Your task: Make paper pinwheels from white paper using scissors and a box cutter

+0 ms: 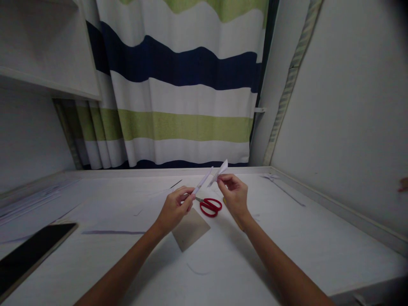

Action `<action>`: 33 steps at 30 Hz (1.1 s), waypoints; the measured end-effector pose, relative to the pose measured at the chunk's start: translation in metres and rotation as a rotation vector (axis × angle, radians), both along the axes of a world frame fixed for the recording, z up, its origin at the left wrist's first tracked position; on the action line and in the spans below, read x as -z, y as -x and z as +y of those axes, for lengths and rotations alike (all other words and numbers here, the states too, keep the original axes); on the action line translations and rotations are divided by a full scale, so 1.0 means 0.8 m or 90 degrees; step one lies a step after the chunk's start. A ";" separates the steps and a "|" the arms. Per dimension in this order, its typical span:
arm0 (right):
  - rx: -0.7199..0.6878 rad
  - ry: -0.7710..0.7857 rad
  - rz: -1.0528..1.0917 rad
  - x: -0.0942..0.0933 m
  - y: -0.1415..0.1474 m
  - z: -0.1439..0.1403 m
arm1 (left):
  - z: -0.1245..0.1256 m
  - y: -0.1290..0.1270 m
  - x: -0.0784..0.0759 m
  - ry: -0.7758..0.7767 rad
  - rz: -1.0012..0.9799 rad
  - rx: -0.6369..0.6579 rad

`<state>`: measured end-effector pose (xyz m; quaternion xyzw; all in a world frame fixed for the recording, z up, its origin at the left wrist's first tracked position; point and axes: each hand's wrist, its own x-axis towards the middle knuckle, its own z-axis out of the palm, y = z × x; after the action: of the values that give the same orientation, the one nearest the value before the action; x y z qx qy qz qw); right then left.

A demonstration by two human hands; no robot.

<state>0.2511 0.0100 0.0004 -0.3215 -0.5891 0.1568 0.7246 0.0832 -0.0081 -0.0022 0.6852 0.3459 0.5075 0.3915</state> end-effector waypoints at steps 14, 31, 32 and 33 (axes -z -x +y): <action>0.003 0.014 -0.026 0.002 -0.001 0.000 | 0.003 0.006 0.002 -0.137 0.112 -0.047; -0.068 0.069 0.075 -0.005 0.006 -0.012 | -0.006 0.011 -0.006 -0.385 0.237 -0.073; -0.072 0.070 0.077 -0.006 0.006 -0.012 | -0.006 0.011 -0.006 -0.382 0.237 -0.072; -0.080 0.070 0.078 -0.006 0.007 -0.012 | -0.007 0.011 -0.007 -0.374 0.235 -0.072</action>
<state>0.2456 0.0000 0.0051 -0.3128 -0.5529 0.2531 0.7296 0.0741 -0.0134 0.0031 0.8285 0.2871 0.4741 0.0796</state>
